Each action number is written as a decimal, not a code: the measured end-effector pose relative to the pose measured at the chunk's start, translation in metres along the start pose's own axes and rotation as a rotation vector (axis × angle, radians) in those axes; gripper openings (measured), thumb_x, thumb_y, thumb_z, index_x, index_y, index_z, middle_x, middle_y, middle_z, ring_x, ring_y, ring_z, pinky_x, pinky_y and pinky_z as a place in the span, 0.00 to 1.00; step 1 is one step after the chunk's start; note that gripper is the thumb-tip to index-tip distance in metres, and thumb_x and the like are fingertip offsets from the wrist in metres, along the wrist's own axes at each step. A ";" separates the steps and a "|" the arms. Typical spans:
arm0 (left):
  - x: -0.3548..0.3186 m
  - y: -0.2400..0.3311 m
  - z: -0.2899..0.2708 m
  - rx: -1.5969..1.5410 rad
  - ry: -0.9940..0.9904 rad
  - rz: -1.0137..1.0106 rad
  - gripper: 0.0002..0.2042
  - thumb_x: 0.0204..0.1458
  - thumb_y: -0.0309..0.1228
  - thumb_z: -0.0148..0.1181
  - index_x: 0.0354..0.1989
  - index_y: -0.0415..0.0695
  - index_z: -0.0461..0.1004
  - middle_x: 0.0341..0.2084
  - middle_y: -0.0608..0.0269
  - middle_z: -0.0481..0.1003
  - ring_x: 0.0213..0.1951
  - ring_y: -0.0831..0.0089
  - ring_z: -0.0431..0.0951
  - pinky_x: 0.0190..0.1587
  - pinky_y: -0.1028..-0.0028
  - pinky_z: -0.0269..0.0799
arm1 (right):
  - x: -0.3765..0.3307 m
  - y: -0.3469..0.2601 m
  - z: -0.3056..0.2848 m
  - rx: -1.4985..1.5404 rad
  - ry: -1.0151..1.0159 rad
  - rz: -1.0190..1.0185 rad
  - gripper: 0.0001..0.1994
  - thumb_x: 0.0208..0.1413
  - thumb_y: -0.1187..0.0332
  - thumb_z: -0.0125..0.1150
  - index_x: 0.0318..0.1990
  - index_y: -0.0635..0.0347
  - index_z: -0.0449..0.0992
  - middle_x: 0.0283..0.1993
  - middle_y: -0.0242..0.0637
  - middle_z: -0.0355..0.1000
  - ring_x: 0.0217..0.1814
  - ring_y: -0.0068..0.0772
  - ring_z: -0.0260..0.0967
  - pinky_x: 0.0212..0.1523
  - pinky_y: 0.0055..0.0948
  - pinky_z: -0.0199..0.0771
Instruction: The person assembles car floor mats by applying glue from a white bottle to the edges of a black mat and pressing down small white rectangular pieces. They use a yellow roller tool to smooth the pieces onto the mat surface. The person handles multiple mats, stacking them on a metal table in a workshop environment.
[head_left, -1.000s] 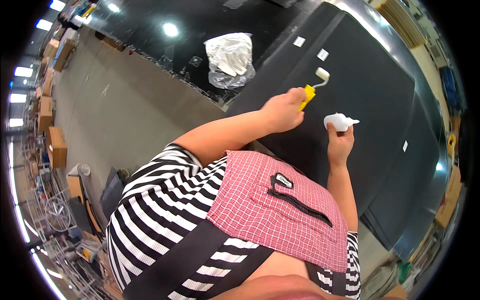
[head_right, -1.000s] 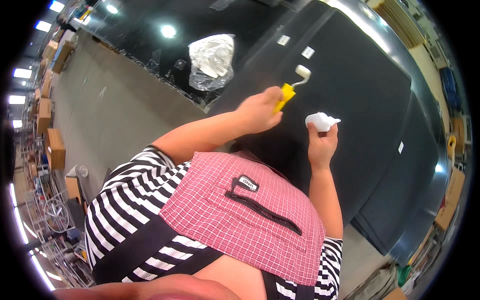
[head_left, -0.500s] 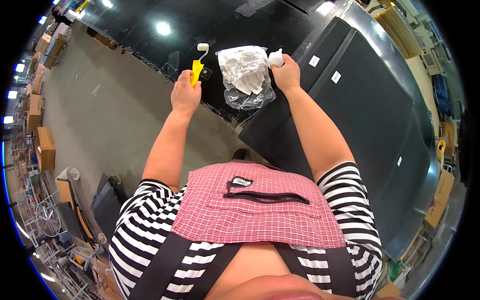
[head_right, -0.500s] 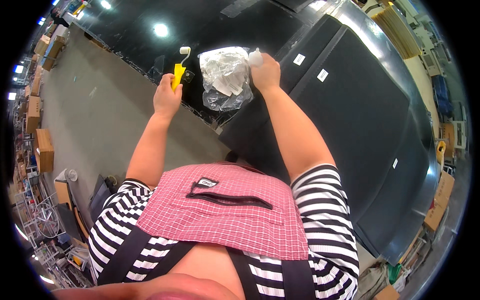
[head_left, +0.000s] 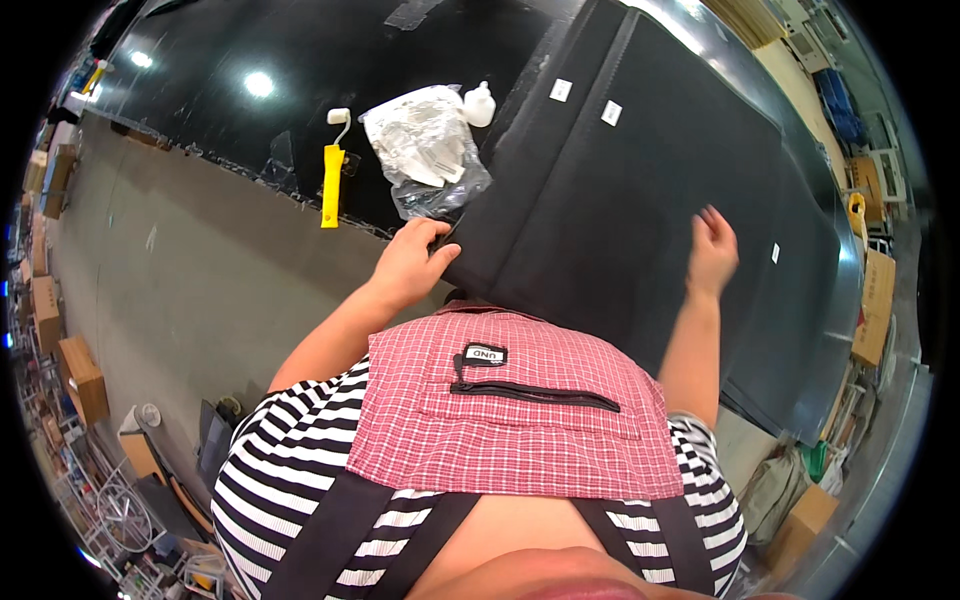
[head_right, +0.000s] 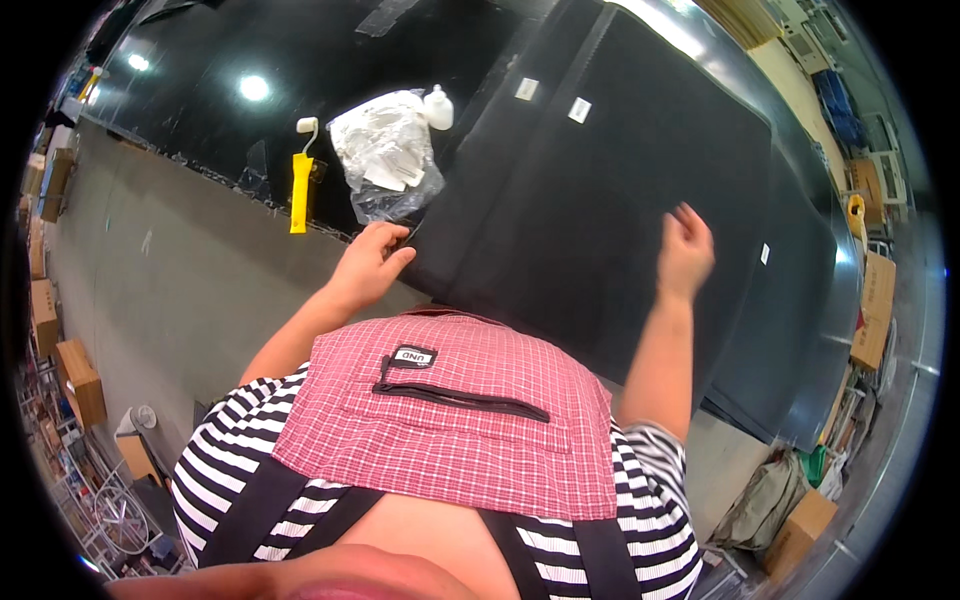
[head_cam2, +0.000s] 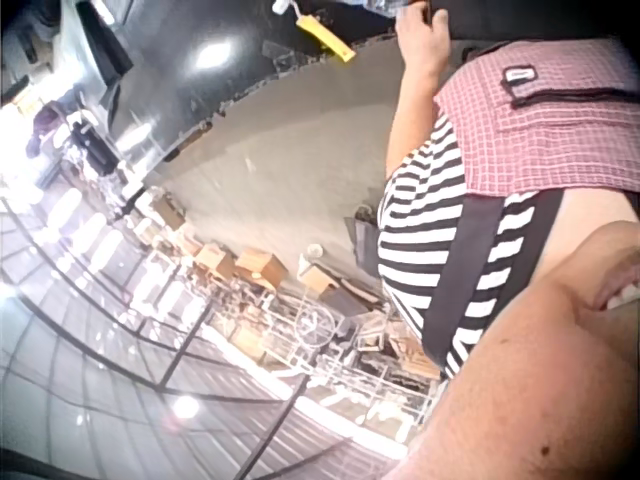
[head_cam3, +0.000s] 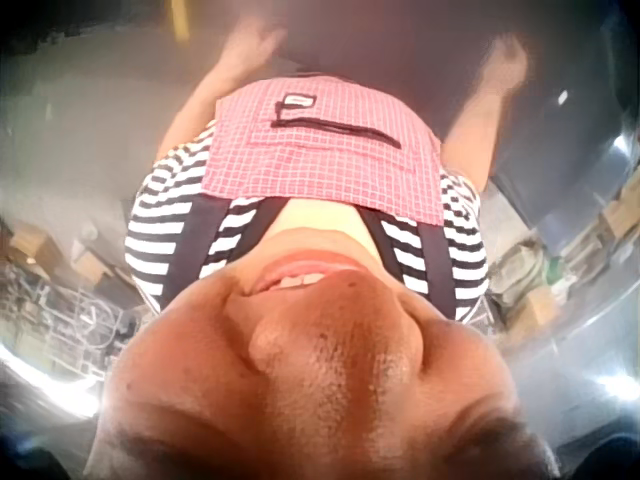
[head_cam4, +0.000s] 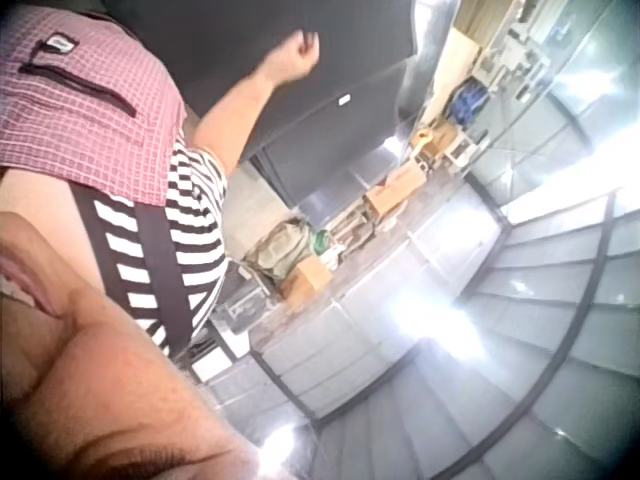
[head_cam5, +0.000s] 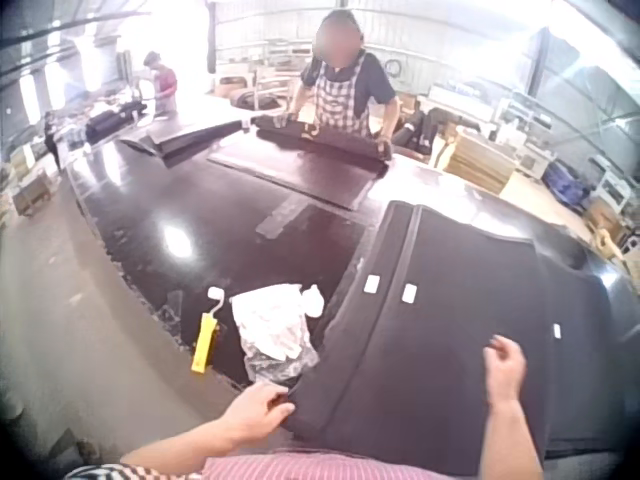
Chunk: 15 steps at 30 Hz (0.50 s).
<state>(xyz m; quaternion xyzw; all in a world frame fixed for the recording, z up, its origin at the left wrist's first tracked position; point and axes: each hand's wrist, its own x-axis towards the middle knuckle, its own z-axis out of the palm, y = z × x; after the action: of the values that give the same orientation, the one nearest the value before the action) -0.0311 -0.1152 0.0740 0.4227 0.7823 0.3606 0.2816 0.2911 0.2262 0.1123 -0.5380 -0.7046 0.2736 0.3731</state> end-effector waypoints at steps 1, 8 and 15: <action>0.003 0.005 0.007 -0.012 -0.004 -0.035 0.23 0.55 0.40 0.66 0.54 0.37 0.74 0.48 0.49 0.74 0.50 0.55 0.76 0.54 0.63 0.72 | -0.001 0.050 -0.051 -0.037 0.131 0.026 0.18 0.58 0.67 0.67 0.54 0.65 0.78 0.54 0.44 0.78 0.53 0.32 0.76 0.56 0.29 0.75; 0.038 0.023 0.031 -0.450 -0.229 -0.316 0.37 0.52 0.46 0.70 0.59 0.26 0.66 0.53 0.44 0.74 0.52 0.62 0.76 0.55 0.66 0.72 | -0.060 0.172 -0.223 -0.314 -0.003 0.638 0.45 0.48 0.48 0.77 0.64 0.75 0.65 0.65 0.57 0.67 0.68 0.48 0.64 0.67 0.40 0.63; 0.059 0.014 0.023 -0.811 -0.461 -0.537 0.38 0.59 0.52 0.63 0.66 0.31 0.64 0.58 0.47 0.73 0.59 0.60 0.75 0.61 0.63 0.70 | -0.039 0.156 -0.243 0.226 -0.259 0.952 0.46 0.50 0.45 0.73 0.66 0.74 0.64 0.68 0.53 0.64 0.72 0.48 0.60 0.71 0.41 0.56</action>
<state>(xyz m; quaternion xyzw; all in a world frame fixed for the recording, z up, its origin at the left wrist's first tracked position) -0.0363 -0.0519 0.0640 0.1332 0.5789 0.4468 0.6690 0.5820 0.2273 0.1193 -0.7174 -0.3878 0.5525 0.1723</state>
